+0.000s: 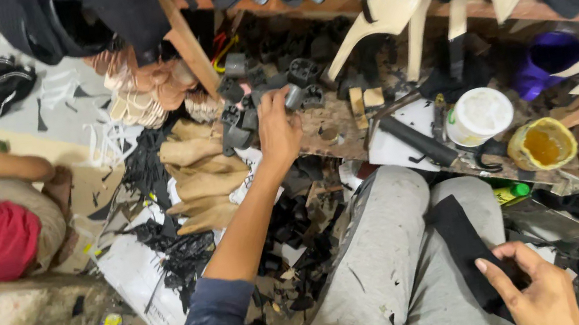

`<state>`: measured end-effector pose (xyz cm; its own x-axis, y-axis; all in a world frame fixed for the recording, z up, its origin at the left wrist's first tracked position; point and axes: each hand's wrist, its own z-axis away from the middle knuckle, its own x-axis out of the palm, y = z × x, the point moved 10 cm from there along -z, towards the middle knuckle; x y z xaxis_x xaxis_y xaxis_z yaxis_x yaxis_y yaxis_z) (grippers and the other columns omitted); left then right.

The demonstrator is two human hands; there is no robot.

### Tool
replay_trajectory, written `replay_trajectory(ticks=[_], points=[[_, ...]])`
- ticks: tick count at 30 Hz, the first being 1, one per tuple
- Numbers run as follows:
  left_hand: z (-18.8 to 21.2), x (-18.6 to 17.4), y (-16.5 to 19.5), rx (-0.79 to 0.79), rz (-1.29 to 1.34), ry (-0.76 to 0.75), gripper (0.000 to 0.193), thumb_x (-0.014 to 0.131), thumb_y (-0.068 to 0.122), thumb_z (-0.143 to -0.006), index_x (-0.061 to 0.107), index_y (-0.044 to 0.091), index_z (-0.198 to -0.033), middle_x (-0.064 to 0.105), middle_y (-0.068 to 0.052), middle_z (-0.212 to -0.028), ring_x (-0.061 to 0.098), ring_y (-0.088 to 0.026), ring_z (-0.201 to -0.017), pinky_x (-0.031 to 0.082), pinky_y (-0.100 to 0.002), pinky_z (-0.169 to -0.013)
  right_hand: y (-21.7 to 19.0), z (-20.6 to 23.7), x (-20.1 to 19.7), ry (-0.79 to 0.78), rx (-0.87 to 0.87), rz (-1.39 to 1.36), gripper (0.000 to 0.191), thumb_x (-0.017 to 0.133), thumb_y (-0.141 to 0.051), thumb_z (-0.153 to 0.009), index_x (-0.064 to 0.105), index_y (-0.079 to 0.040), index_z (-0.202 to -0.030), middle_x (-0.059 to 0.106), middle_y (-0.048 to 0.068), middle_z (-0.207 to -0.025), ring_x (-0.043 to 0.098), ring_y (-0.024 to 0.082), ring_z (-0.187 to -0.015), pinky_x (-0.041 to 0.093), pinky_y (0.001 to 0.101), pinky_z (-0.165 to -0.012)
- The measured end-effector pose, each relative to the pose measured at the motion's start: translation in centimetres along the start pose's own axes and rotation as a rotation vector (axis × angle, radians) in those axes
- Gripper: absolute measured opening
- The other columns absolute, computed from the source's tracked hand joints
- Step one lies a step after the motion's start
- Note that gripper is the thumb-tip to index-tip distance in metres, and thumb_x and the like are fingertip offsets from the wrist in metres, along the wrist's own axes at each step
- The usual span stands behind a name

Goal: The person wraps a strip of black material around a shoe heel, trims the excess with scissors, and repeats the process on another heel. The person handles multiple heels and a roll of black material.

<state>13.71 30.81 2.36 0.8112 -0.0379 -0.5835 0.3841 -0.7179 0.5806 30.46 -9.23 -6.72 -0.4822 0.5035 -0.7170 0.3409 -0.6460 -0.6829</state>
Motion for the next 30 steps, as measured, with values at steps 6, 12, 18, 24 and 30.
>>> replay_trajectory(ticks=[6,12,18,24,30], points=[[-2.0,3.2,0.5,0.006,-0.24,-0.132,0.053,0.072,-0.006,-0.075,0.064,0.009,-0.125,0.057,-0.014,-0.124,0.055,-0.039,-0.117,0.049,-0.046,-0.099,3.5,1.9,-2.6,0.1,0.059,-0.134,0.024,0.082,-0.013,-0.081,0.076,-0.003,-0.102,0.074,0.009,-0.076,0.064,0.013,-0.065,0.048,0.0287,-0.062],[-0.5,0.9,0.4,0.093,-0.096,0.069,0.038,0.079,0.0,-0.077,0.058,0.002,-0.108,0.051,-0.021,-0.112,0.054,-0.038,-0.106,0.048,-0.045,-0.092,6.9,2.7,-3.0,0.188,-0.036,-0.47,0.023,0.079,0.001,-0.081,0.069,0.002,-0.102,0.073,0.009,-0.09,0.069,0.014,-0.082,0.054,0.0261,-0.079],[3.5,3.8,-3.4,-0.611,1.06,0.008,0.035,0.069,0.004,-0.092,0.047,0.005,-0.119,0.059,-0.015,-0.108,0.063,-0.026,-0.097,0.053,-0.04,-0.077,6.0,1.9,-3.3,0.026,-0.076,-0.677,0.032,0.074,0.006,-0.081,0.064,0.001,-0.111,0.074,0.009,-0.101,0.07,0.013,-0.093,0.055,0.0276,-0.086],[12.9,5.8,4.2,-0.863,1.751,-0.231,0.036,0.064,0.012,-0.096,0.047,0.004,-0.127,0.065,-0.017,-0.119,0.064,-0.026,-0.107,0.056,-0.042,-0.091,2.9,1.5,-3.9,-0.08,0.029,-0.568,0.033,0.077,0.0,-0.077,0.072,-0.001,-0.109,0.076,0.005,-0.098,0.066,0.01,-0.086,0.052,0.026,-0.077],[18.0,5.3,10.8,-0.703,1.437,-0.418,0.05,0.068,0.003,-0.097,0.049,0.003,-0.143,0.061,-0.011,-0.117,0.061,-0.018,-0.104,0.054,-0.038,-0.092,-1.3,1.1,-3.5,-0.175,-0.1,-0.534,0.022,0.083,-0.006,-0.086,0.073,0.001,-0.104,0.069,0.005,-0.089,0.058,0.01,-0.078,0.048,0.0273,-0.069]])
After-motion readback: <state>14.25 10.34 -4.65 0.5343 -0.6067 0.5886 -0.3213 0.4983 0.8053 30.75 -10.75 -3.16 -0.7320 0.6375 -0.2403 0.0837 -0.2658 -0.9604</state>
